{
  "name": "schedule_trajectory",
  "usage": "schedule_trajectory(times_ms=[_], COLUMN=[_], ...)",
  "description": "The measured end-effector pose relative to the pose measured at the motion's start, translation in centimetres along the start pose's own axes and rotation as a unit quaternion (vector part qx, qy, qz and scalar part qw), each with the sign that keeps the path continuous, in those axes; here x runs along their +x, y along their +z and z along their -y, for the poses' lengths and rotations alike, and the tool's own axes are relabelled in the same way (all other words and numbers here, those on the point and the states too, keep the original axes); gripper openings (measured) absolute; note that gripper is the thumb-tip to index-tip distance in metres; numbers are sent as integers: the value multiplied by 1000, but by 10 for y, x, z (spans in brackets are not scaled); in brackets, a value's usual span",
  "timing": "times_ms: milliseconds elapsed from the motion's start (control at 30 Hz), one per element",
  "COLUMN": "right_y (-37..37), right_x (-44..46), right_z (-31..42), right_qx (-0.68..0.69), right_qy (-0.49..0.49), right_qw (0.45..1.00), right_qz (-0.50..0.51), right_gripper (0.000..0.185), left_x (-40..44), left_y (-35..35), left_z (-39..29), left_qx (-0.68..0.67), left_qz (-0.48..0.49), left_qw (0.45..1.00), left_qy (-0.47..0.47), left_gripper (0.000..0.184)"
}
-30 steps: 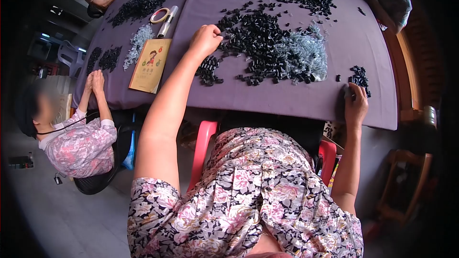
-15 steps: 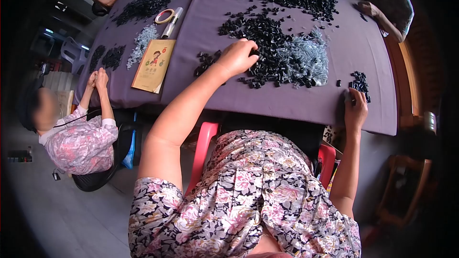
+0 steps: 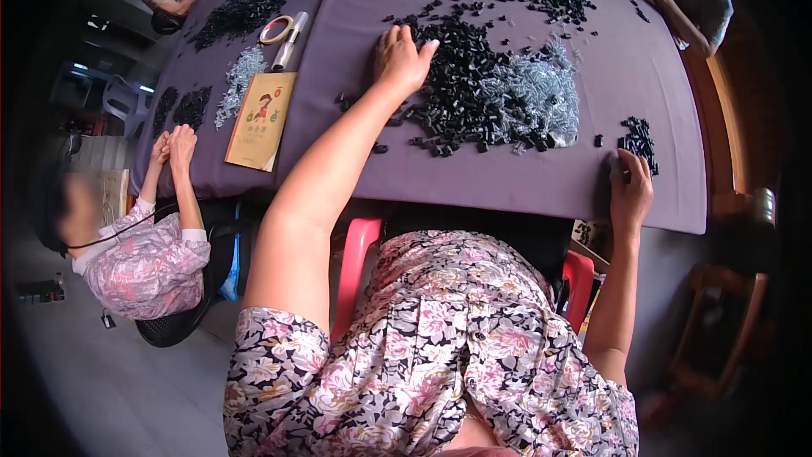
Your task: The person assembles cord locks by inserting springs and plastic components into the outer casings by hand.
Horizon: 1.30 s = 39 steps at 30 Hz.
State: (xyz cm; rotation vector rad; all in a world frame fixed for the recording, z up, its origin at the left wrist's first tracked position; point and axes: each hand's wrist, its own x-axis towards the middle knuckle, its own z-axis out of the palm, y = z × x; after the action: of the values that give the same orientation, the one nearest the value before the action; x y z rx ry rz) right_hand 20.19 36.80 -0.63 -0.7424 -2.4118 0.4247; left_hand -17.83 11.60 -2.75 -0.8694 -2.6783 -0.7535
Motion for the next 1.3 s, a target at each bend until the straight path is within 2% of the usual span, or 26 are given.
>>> schedule_trajectory(times_ms=[67,233,333,433,533,667,800,900,1300], right_y=[-2,0,2,15,35,76,95,92,72], right_x=[0,3,4,6,17,42,58,63,70], right_z=[2,16,56,104,147,156,144,137,117], right_qx=[15,95,152,113,125,65,109,123,111], right_qy=[12,26,-30,-218,-395,-491,-499,-493,-473], right_qw=[1000,995,987,969,909,862,853,853,863], right_qz=[5,-9,-47,-30,43,109,106,119,137], right_gripper=[30,37,35,32,29,39,37,36,35], left_x=[-10,-23,-25,-25,-22,-11,-6,-10,-16], left_y=[12,13,18,24,22,19,12,11,30], left_z=[-10,-44,-60,-63,-61,-58,-65,-73,-111], left_qx=[9,-74,-70,-104,-95,-132,-145,-169,-221], left_qz=[-4,28,33,13,18,23,59,69,53], left_qw=[1000,996,996,993,993,980,964,961,950], left_qy=[29,44,52,62,63,148,217,208,214], left_gripper=[75,72,72,68,64,55,41,36,38])
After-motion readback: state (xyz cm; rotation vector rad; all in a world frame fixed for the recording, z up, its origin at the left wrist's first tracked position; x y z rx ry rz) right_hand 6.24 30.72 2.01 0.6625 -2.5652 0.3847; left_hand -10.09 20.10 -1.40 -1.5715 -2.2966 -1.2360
